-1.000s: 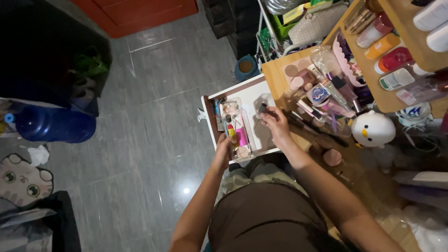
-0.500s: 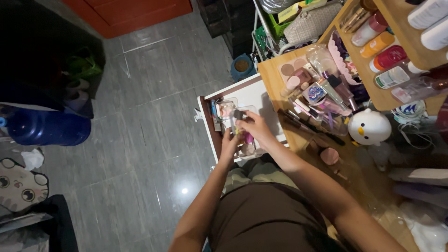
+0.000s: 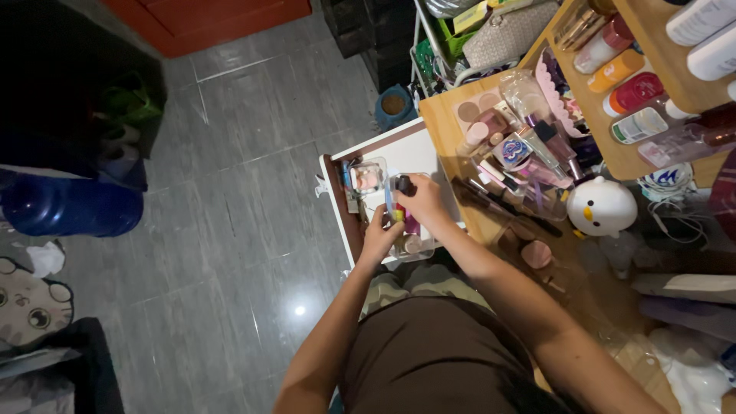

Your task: The person empties a bedroom drawer and reorganizes its contents. They remove various cosmetic items including compacts, tubes, and brushes, place them on the desk, then return them into the drawer in a more organized arrangement.

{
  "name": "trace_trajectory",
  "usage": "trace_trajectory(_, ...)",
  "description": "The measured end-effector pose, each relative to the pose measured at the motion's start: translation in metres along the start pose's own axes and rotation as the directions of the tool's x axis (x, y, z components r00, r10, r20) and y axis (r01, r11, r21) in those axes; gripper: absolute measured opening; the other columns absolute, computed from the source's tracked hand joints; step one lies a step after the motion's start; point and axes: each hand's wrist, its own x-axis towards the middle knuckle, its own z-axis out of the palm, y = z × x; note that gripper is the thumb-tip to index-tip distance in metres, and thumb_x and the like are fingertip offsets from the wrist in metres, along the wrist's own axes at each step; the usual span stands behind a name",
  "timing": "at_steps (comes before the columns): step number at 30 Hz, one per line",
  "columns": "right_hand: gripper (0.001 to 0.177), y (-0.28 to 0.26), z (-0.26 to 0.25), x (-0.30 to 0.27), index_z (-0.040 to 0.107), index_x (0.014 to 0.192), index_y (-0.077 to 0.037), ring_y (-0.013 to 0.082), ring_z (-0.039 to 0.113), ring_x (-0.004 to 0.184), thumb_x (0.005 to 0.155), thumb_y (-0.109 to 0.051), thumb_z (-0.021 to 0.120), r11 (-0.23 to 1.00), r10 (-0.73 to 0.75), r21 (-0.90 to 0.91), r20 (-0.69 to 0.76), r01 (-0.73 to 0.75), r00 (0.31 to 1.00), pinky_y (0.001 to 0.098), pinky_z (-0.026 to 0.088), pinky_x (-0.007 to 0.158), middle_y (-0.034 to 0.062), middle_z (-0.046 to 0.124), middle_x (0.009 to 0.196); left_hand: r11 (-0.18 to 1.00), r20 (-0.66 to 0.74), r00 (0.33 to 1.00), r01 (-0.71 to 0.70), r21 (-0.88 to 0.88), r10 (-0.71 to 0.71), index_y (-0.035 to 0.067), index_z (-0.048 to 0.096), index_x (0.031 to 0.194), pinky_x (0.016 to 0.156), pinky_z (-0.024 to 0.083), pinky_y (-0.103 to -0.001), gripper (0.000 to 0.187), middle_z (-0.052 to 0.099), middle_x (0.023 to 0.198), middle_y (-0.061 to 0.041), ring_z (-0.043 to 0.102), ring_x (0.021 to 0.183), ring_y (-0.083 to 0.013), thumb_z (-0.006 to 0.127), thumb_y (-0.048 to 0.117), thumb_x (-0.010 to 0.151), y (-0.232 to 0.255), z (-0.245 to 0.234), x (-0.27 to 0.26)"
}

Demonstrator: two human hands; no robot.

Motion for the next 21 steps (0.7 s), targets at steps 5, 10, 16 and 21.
trace_trajectory(5, 0.037, -0.004, -0.001, -0.008, 0.074, 0.107, -0.001, 0.0262, 0.073, 0.086, 0.076, -0.018, 0.083, 0.995, 0.044, 0.096, -0.096, -0.035, 0.994, 0.0334, 0.057, 0.078, 0.015, 0.073, 0.098, 0.997, -0.012, 0.998, 0.057, 0.057, -0.056, 0.007, 0.052, 0.139, 0.081, 0.057, -0.035, 0.063, 0.073, 0.111, -0.015, 0.071, 0.092, -0.0229, 0.072, 0.022, 0.081, -0.005, 0.003, 0.005)
trace_trajectory(10, 0.037, 0.01, -0.028, -0.025, 0.072, 0.11, 0.0, 0.0187, 0.071, 0.085, 0.082, -0.02, 0.082, 0.986, 0.104, 0.141, -0.067, -0.094, 0.992, 0.0309, 0.056, 0.076, 0.012, 0.073, 0.098, 0.997, -0.029, 0.997, 0.067, 0.036, -0.066, 0.005, 0.046, 0.145, 0.087, 0.056, -0.033, 0.071, 0.07, 0.12, -0.017, 0.069, 0.105, -0.021, 0.076, 0.028, 0.085, -0.053, -0.003, 0.026)
trace_trajectory(16, 0.029, 0.029, -0.055, -0.061, 0.075, 0.107, -0.003, 0.0124, 0.07, 0.08, 0.085, -0.021, 0.08, 0.927, 0.303, 0.214, 0.056, -0.308, 0.951, 0.0284, 0.056, 0.071, 0.0077, 0.076, 0.091, 0.846, -0.059, 0.856, 0.493, -0.203, -0.513, 0.005, 0.033, 0.153, 0.066, 0.059, -0.042, 0.08, 0.066, 0.116, -0.025, 0.067, 0.092, -0.0314, 0.068, 0.03, 0.085, -0.095, -0.012, 0.038)
trace_trajectory(21, 0.03, 0.006, -0.065, -0.08, 0.076, 0.107, -0.005, 0.0104, 0.067, 0.075, 0.084, -0.025, 0.08, 0.891, 0.409, 0.148, 0.146, -0.428, 0.901, 0.0282, 0.053, 0.069, 0.0059, 0.076, 0.086, 0.924, -0.15, 0.912, 0.37, -0.094, -0.381, 0.0, 0.027, 0.148, 0.073, 0.067, -0.049, 0.08, 0.066, 0.118, -0.022, 0.073, 0.101, -0.0351, 0.062, 0.021, 0.079, -0.098, -0.017, 0.046)
